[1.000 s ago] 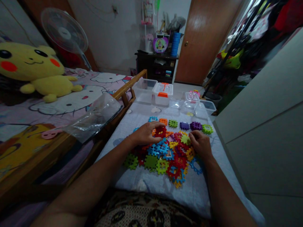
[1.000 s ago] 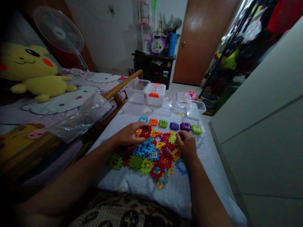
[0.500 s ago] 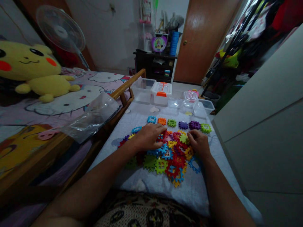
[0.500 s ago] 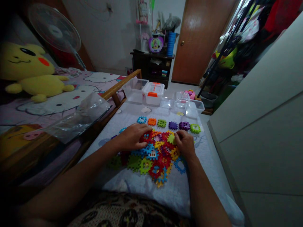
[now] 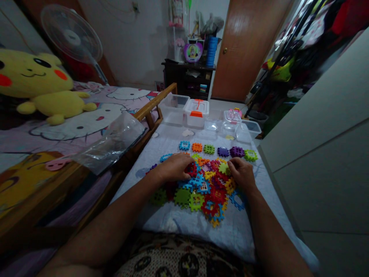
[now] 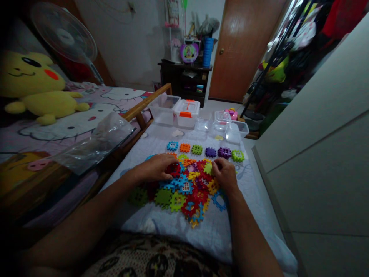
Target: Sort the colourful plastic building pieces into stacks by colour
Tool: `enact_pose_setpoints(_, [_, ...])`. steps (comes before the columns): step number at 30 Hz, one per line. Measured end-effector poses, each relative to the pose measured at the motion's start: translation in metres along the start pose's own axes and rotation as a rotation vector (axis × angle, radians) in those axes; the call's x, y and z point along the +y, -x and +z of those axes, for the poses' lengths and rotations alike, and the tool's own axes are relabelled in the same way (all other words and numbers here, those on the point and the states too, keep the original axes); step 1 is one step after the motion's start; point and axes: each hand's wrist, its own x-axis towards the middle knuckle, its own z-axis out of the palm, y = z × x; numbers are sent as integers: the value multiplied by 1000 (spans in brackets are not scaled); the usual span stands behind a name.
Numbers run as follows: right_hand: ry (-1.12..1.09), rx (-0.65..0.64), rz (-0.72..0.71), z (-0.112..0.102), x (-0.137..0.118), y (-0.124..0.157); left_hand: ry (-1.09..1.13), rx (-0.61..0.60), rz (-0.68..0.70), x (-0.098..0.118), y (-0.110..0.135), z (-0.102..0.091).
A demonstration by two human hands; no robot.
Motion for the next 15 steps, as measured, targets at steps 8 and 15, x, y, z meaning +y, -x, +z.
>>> enact_pose_setpoints(8, [-1,-4,1,1,0,0,-34,14,-4,-1,-4,7])
enact_pose_setpoints(15, [-14,-8,12,2,4,0,-4,162,15,-5,-3,4])
